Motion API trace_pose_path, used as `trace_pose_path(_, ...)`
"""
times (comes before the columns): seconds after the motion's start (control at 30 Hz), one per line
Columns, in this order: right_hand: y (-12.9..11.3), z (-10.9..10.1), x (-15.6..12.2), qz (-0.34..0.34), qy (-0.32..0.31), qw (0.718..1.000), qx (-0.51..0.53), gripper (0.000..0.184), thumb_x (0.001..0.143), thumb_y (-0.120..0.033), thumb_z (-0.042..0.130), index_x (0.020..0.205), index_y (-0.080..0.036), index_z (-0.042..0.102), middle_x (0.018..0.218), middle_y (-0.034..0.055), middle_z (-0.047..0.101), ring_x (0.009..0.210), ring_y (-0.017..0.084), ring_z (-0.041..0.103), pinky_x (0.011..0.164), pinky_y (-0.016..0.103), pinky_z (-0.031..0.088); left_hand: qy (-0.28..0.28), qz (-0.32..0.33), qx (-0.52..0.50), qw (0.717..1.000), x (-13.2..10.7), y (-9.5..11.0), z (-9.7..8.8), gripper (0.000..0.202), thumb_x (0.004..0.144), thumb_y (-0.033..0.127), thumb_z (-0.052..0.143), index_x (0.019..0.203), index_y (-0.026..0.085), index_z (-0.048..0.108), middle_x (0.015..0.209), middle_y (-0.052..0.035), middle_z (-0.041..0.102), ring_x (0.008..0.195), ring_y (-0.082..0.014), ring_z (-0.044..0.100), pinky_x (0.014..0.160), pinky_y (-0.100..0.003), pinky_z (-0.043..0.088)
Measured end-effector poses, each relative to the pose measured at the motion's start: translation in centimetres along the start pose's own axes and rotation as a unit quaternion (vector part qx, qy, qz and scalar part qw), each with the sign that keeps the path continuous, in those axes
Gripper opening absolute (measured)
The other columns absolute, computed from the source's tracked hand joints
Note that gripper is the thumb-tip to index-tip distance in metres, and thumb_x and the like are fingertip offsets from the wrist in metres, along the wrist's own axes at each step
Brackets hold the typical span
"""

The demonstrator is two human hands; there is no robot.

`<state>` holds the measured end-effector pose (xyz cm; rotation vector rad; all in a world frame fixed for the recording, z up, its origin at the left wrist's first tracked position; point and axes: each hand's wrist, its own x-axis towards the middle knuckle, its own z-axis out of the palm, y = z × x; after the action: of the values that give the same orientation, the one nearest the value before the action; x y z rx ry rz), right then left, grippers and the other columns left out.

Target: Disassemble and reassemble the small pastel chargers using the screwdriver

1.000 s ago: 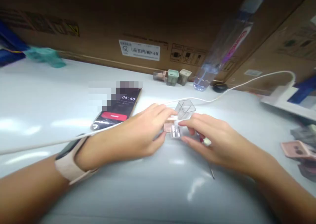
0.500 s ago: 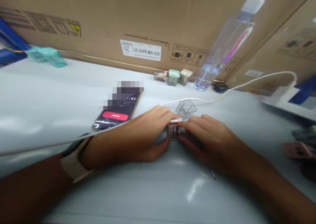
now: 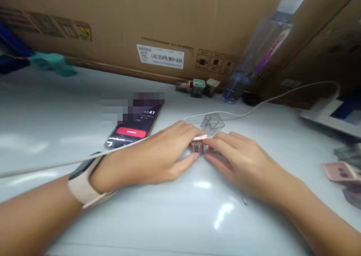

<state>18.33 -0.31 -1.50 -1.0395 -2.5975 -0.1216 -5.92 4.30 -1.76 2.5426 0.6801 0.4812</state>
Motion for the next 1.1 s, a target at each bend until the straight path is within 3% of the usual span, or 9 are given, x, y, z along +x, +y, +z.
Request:
trace_pose_path(0.23,0.03,0.54,-0.07,0.032,0.029,0.997,0.061,0.017,0.105,-0.017,0.059,0.119,-0.017,0.069,0.090,0.0070,0.078,0.075,0.021,0.072,0.069,0.033,0.058,0.006,-0.018,0.008,1.000,0.10,-0.02,0.32,0.020,0.114,0.025,0.044,0.125,0.021,0.060,0.124,-0.0095,0.068,0.120,-0.0264,0.064,0.105,-0.041,0.051)
trace_pose_path(0.47,0.18,0.94,-0.23,0.089,0.042,0.985,0.139,0.007,0.097,-0.021,0.072,0.103,-0.019,0.069,0.081,0.0014,0.074,0.060,0.014,0.062,0.059,0.027,0.049,0.014,-0.018,0.001,1.000,0.07,-0.18,0.58,0.017,0.112,0.019,0.047,0.121,0.022,0.061,0.119,-0.0077,0.068,0.112,-0.0248,0.064,0.101,-0.039,0.050)
trace_pose_path(0.83,-0.05,0.60,0.16,0.165,-0.010,0.968,0.187,0.008,0.098,-0.023,0.068,0.094,-0.019,0.073,0.083,0.0019,0.073,0.072,0.017,0.063,0.069,0.031,0.046,0.024,-0.024,-0.010,0.999,0.05,-0.35,0.83,0.015,0.110,0.017,0.047,0.117,0.020,0.060,0.116,-0.0074,0.066,0.110,-0.0243,0.063,0.100,-0.038,0.048)
trace_pose_path(1.1,-0.40,0.80,0.19,0.186,-0.010,0.962,0.199,0.008,0.098,-0.022,0.068,0.094,-0.020,0.074,0.086,0.0017,0.074,0.076,0.017,0.065,0.072,0.031,0.046,0.020,-0.039,-0.036,0.998,0.06,-0.27,0.68,0.016,0.110,0.019,0.047,0.117,0.022,0.061,0.116,-0.0066,0.068,0.106,-0.0235,0.064,0.097,-0.037,0.048)
